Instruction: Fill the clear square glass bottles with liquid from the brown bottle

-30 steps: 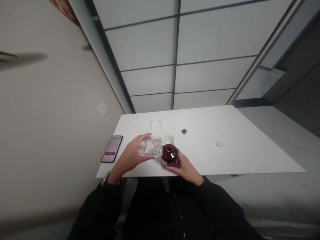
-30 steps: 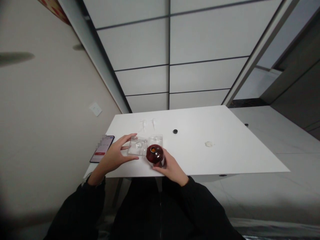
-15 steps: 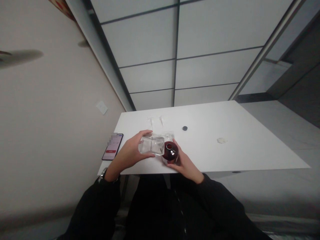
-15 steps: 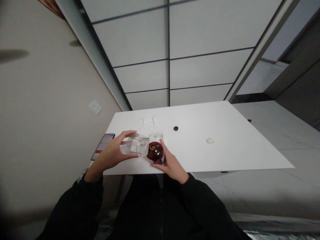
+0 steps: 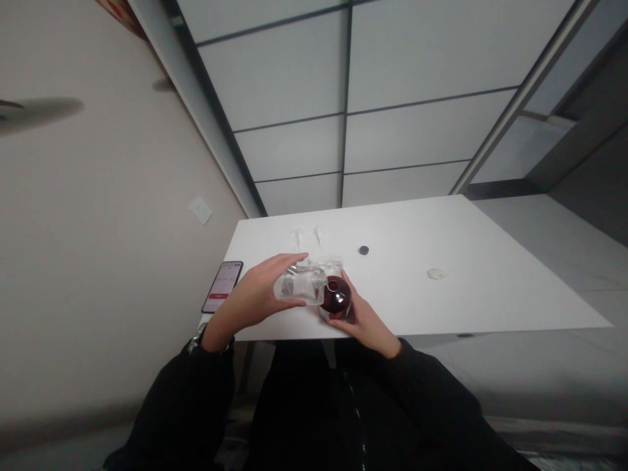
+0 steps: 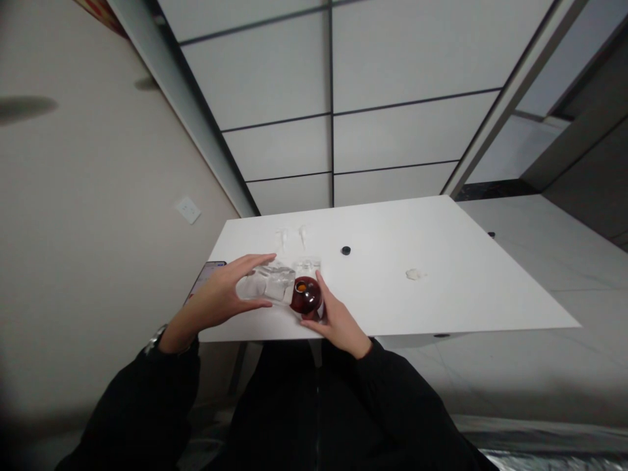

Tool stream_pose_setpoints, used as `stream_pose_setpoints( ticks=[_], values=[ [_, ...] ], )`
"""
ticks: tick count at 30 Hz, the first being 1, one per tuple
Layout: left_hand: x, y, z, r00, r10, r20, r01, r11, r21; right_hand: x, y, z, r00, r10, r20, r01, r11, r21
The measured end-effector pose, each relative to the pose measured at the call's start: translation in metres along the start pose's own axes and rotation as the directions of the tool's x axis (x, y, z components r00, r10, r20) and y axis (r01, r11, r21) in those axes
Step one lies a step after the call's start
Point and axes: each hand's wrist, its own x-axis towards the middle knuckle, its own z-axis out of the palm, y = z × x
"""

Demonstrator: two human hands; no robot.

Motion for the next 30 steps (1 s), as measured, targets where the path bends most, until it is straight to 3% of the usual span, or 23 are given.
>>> stream_pose_setpoints(
  ticks=[30],
  values=[
    [0.009, 0.015, -0.019, 0.995, 0.067, 0.070, -0.079, 0.979, 0.189, 0.000, -0.002, 0.000, 1.000, -0.016, -0.006, 0.016, 1.000, 0.001]
  ],
)
